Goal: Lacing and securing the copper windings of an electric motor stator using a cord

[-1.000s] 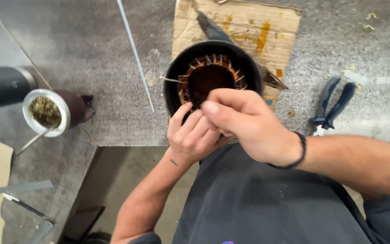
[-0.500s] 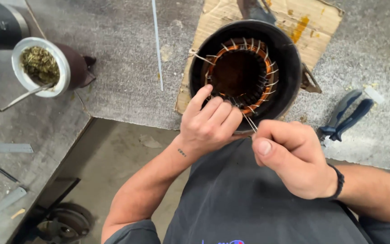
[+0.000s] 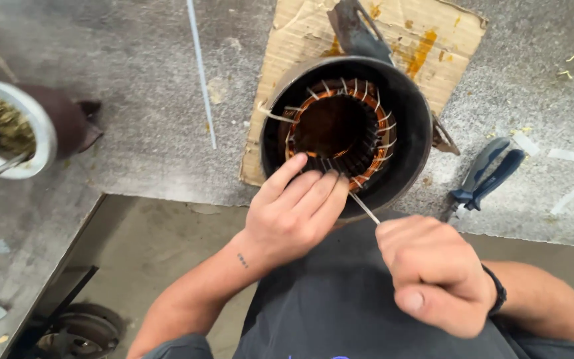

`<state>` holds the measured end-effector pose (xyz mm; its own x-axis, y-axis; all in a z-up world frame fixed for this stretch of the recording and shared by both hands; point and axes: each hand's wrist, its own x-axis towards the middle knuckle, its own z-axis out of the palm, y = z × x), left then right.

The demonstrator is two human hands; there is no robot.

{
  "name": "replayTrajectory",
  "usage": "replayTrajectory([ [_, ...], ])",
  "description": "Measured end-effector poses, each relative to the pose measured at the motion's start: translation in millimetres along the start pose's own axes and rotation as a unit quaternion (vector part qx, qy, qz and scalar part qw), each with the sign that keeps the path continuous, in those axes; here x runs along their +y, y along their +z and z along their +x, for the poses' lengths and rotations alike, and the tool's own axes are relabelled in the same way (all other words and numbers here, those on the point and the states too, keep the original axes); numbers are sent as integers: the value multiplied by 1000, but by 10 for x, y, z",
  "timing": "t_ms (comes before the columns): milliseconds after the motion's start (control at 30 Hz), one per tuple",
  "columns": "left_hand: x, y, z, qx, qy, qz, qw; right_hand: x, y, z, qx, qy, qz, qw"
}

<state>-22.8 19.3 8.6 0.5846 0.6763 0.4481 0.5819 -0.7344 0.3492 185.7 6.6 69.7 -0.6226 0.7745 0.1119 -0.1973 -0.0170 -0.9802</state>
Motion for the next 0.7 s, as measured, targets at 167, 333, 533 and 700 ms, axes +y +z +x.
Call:
replayTrajectory([
  [167, -109, 56, 4, -2, 20, 8, 1000, 95, -82, -10, -19, -36, 8, 999],
  [333, -189, 63, 1, -10, 37, 16, 999, -98, -243, 110, -109, -89, -115, 983],
  [533, -216, 106, -77, 40, 52, 30, 997, -511, -370, 251, -66, 156, -477, 863],
  [700, -217, 125, -147, 47, 58, 29, 997, -124, -302, 569, -167, 240, -700, 652],
])
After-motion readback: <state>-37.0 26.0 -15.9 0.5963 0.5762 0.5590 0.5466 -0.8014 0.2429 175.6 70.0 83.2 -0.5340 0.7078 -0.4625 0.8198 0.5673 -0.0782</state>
